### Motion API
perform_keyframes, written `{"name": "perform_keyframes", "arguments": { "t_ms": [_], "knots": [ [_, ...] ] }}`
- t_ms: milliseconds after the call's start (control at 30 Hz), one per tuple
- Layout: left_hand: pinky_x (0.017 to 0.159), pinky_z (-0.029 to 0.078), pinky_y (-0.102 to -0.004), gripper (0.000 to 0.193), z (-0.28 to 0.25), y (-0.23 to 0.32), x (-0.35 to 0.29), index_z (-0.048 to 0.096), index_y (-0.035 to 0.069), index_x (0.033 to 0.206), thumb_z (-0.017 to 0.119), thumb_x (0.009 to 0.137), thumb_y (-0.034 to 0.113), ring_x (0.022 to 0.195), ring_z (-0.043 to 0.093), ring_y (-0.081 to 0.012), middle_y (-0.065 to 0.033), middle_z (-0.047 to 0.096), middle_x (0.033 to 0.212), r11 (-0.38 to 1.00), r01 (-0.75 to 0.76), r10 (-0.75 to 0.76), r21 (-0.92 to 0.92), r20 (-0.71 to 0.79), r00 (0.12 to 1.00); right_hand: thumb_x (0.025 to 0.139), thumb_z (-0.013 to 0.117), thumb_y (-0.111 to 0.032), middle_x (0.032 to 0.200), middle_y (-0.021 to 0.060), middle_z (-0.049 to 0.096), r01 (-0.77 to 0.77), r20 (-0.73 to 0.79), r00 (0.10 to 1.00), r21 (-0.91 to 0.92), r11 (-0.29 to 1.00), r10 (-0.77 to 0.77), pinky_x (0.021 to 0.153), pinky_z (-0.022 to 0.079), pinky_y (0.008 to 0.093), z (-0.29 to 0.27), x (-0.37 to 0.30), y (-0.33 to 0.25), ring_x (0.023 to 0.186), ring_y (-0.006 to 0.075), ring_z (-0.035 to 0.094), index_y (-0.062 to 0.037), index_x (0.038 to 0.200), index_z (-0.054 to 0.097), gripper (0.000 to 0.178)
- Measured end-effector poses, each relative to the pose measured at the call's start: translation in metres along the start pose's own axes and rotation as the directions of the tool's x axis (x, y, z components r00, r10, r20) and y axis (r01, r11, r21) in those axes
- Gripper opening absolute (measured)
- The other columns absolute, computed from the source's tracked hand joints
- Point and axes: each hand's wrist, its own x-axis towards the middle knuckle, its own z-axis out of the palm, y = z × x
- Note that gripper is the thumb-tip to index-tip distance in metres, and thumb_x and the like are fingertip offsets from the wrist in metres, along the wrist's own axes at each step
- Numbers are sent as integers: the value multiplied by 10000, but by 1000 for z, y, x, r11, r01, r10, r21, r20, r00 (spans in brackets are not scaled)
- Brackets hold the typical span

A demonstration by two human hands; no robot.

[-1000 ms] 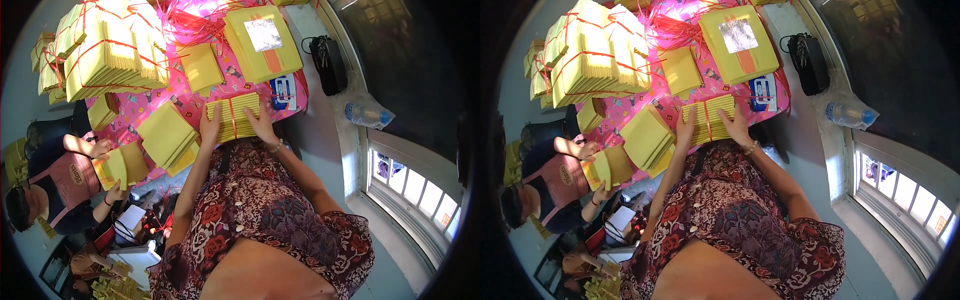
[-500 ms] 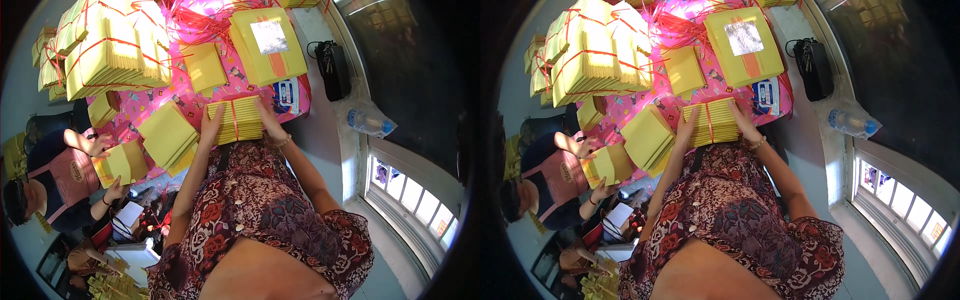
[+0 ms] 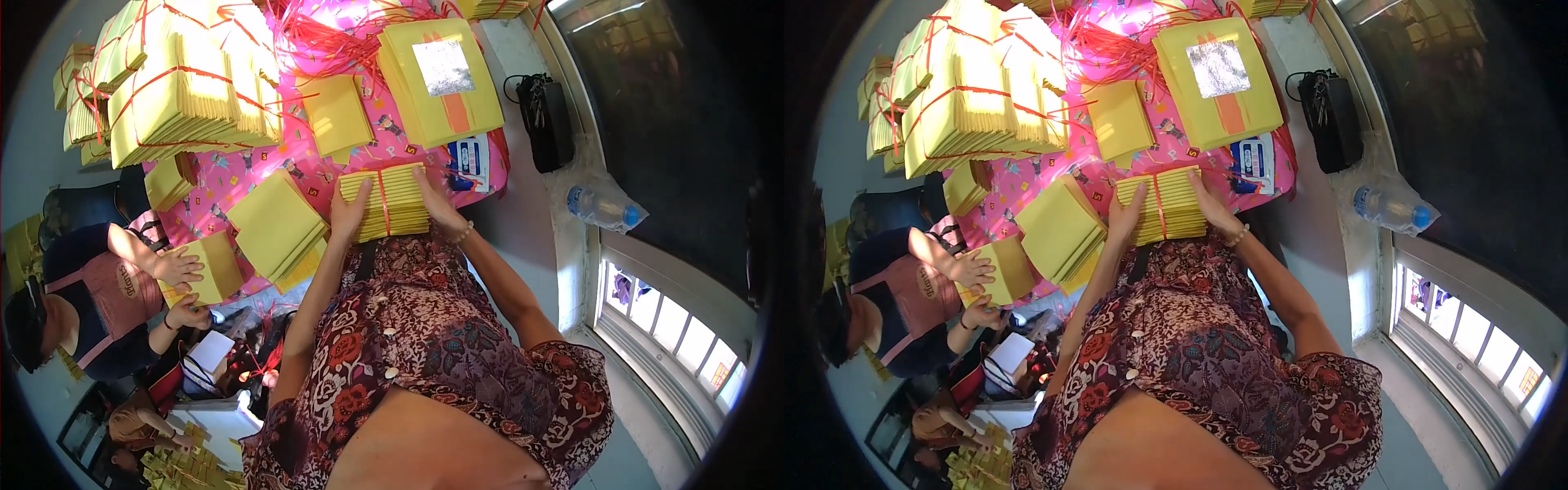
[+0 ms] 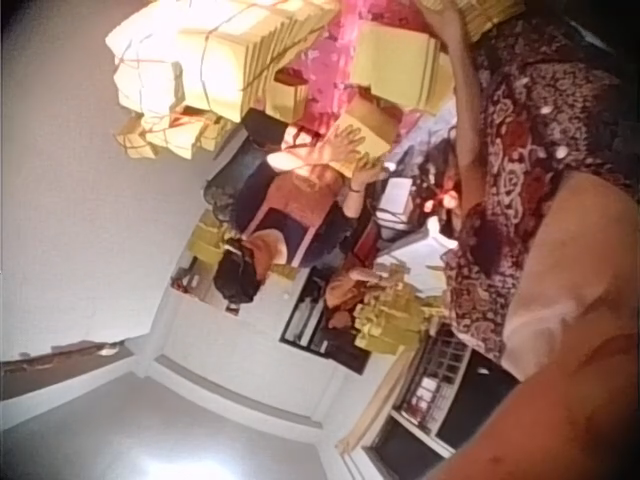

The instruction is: Stacking and bundling yellow paper products with red string.

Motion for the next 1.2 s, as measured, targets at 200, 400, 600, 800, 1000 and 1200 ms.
{"name": "perform_keyframes", "arguments": {
  "t_ms": [200,400,600,800,1000,1200],
  "knots": [
    [955,444,-328,746,-9,-12,7,392,-22,1394,706,866,401,1130,568,-226,-174,591,1236,995,102,-102,10,0,995,1041,286,-487,1341,101,507,84,28,996,79,993,-87,1056,337,298,0,-1,-3,1217,160,458,33,1372,431,633],
    [970,438,-327,738,-4,-4,-11,403,-42,1376,716,865,389,1144,558,-226,-159,584,1256,997,37,-38,-63,-5,999,1047,258,-474,1388,107,478,-38,127,992,341,939,-6,1080,316,306,-21,-14,37,1261,174,436,10,1427,368,625],
    [923,473,-309,607,-3,-6,-17,505,-23,1262,772,828,307,1063,610,-197,-137,637,1179,997,68,-64,-32,112,992,1023,401,-390,1351,162,513,163,-34,985,-162,973,-170,1059,343,351,-6,-20,44,1219,235,493,10,1410,361,558],
    [908,482,-309,641,-5,-15,-12,503,-9,1275,790,807,323,1043,623,-199,-137,653,1145,996,87,-86,-18,44,995,981,540,-269,1304,152,533,71,56,996,-133,989,-64,1006,401,337,-9,-23,12,1182,201,509,-1,1412,337,547],
    [905,483,-315,710,-1,-16,-17,443,-5,1331,794,804,316,1056,612,-202,-143,628,1181,997,-58,60,-46,38,997,938,616,-230,1253,126,570,55,62,997,-2,998,-55,984,418,325,-2,-19,20,1147,185,532,2,1357,425,515],
    [910,480,-319,678,-6,-13,-16,420,11,1351,772,831,268,1073,596,-204,-137,614,1194,983,55,-40,-177,91,995,936,620,-239,1221,129,599,72,46,997,-233,970,-64,978,425,329,-2,-22,16,1133,194,552,17,1282,507,445]
  ]
}}
